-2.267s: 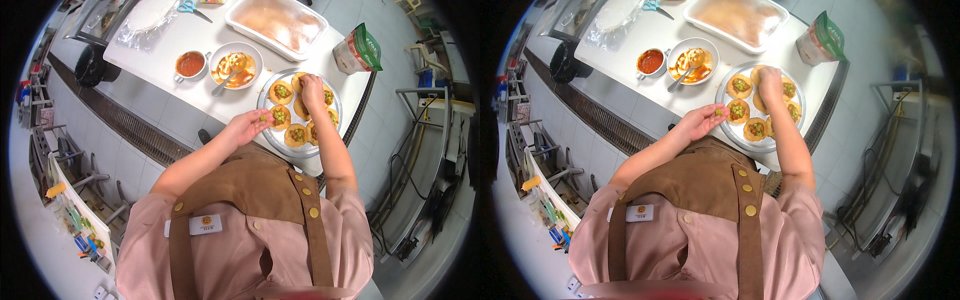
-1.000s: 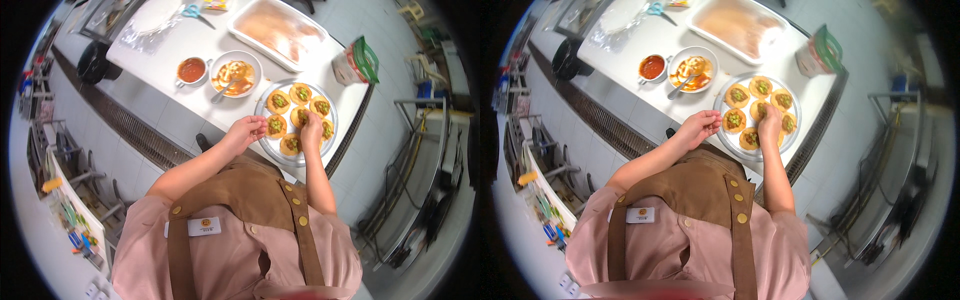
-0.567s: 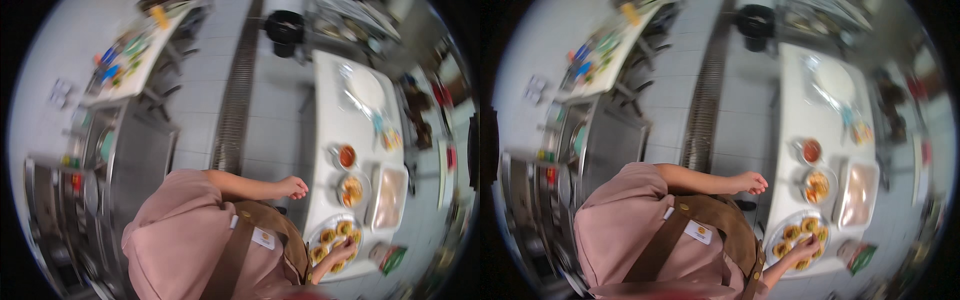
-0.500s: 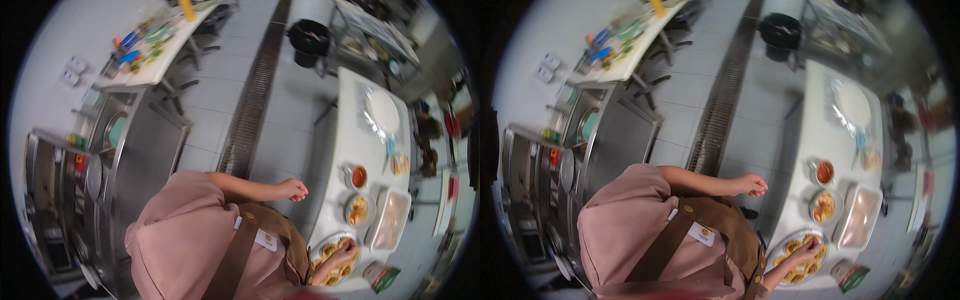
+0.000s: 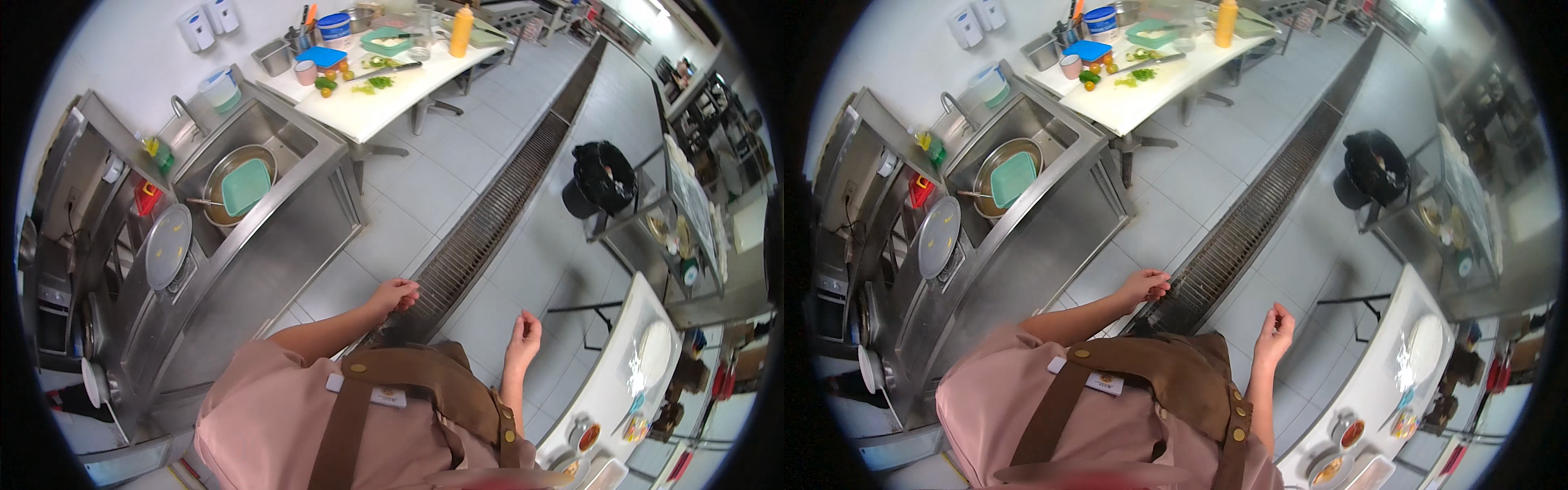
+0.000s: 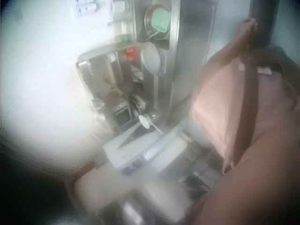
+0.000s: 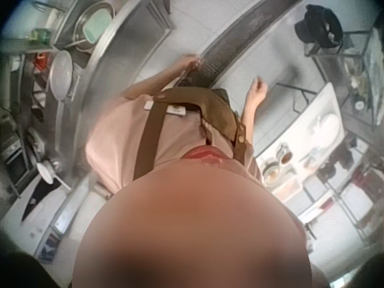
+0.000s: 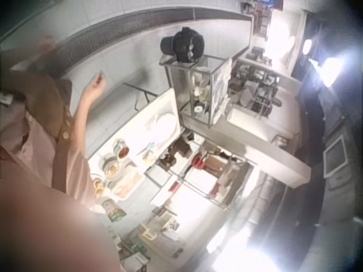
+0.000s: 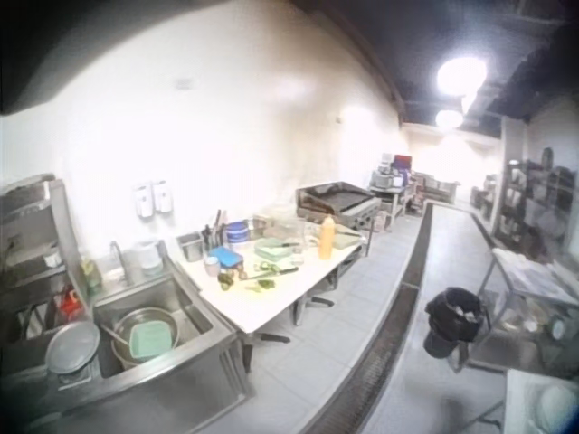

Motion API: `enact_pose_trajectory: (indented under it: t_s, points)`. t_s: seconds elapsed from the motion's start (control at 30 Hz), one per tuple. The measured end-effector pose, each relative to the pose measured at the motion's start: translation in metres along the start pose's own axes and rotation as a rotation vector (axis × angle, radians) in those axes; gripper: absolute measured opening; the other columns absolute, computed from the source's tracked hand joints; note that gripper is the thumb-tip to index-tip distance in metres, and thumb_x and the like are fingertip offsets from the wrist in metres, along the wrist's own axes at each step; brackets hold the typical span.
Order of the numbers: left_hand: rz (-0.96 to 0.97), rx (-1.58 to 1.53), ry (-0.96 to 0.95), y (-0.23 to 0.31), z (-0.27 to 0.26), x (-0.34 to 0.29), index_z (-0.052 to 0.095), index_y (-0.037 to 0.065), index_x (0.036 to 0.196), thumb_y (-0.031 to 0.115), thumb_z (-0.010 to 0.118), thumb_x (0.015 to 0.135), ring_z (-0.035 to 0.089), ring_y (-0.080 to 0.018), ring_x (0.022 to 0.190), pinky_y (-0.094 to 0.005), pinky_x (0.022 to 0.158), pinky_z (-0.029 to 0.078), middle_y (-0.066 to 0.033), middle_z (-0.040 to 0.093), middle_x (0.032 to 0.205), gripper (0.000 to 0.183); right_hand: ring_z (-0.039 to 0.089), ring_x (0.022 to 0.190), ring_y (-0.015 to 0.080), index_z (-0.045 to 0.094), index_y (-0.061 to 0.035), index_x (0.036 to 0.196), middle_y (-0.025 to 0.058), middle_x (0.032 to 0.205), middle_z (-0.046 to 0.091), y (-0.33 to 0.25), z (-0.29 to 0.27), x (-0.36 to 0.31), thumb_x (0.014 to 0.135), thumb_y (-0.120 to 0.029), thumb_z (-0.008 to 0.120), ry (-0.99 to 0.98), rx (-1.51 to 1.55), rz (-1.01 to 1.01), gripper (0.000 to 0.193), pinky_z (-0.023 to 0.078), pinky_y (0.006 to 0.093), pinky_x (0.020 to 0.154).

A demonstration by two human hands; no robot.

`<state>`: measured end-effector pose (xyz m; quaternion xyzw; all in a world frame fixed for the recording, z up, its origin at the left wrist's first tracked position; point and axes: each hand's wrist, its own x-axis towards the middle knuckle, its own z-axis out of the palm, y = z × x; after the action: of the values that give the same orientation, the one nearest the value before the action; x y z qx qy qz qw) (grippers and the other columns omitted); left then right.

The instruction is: The person assembles small open-faced tapas by spooning a red sauce onto bread rounds, then topping them with chopped green vegetables and grated cheese. The person also stirs a large pan of red sauce on the stove and chops vegetables on a cutting board.

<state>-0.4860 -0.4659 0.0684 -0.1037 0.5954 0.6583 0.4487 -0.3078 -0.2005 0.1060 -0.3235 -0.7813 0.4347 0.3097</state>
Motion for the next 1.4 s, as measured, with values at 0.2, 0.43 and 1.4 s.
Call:
enact_pose_trajectory:
  t_s: [0.2, 0.43, 1.4]
  points:
    - [0.165, -0.184, 0.180, 0.064, -0.063, 0.061, 0.061, 0.010, 0.113, 0.027, 0.056, 0.097, 0.060, -0.0114, 0.082, -0.0286, 0.077, 0.048, -0.0019, 0.065, 0.098, 0.023, 0.059, 0.082, 0.0190, 0.062, 0.0010, 0.110, 0.0116, 0.098, 0.063, -0.034, 0.120, 0.130, 0.093, -0.008, 0.059, -0.184, -0.066, -0.155, 0.020, 0.049, 0.0323, 0.077]
    - [0.232, -0.264, 0.444, 0.159, -0.147, 0.107, 0.061, 0.008, 0.113, 0.025, 0.059, 0.096, 0.059, -0.0094, 0.081, -0.0254, 0.073, 0.048, -0.0015, 0.065, 0.098, 0.024, 0.060, 0.098, 0.0294, 0.059, 0.0009, 0.117, 0.0175, 0.108, 0.061, -0.121, 0.343, 0.309, 0.091, -0.008, 0.060, -0.356, 0.061, -0.494, 0.028, 0.048, 0.0368, 0.086]
    - [0.640, 0.948, 0.879, 0.507, -0.285, 0.442, 0.063, 0.010, 0.114, 0.014, 0.072, 0.073, 0.049, -0.0326, 0.104, -0.0419, 0.091, 0.043, -0.0096, 0.054, 0.113, 0.042, 0.038, 0.127, 0.0394, 0.052, -0.0251, 0.136, 0.0131, 0.139, 0.044, -0.181, 0.783, 0.470, 0.084, -0.014, 0.062, -0.851, -0.312, -1.010, 0.054, 0.028, 0.0530, 0.108]
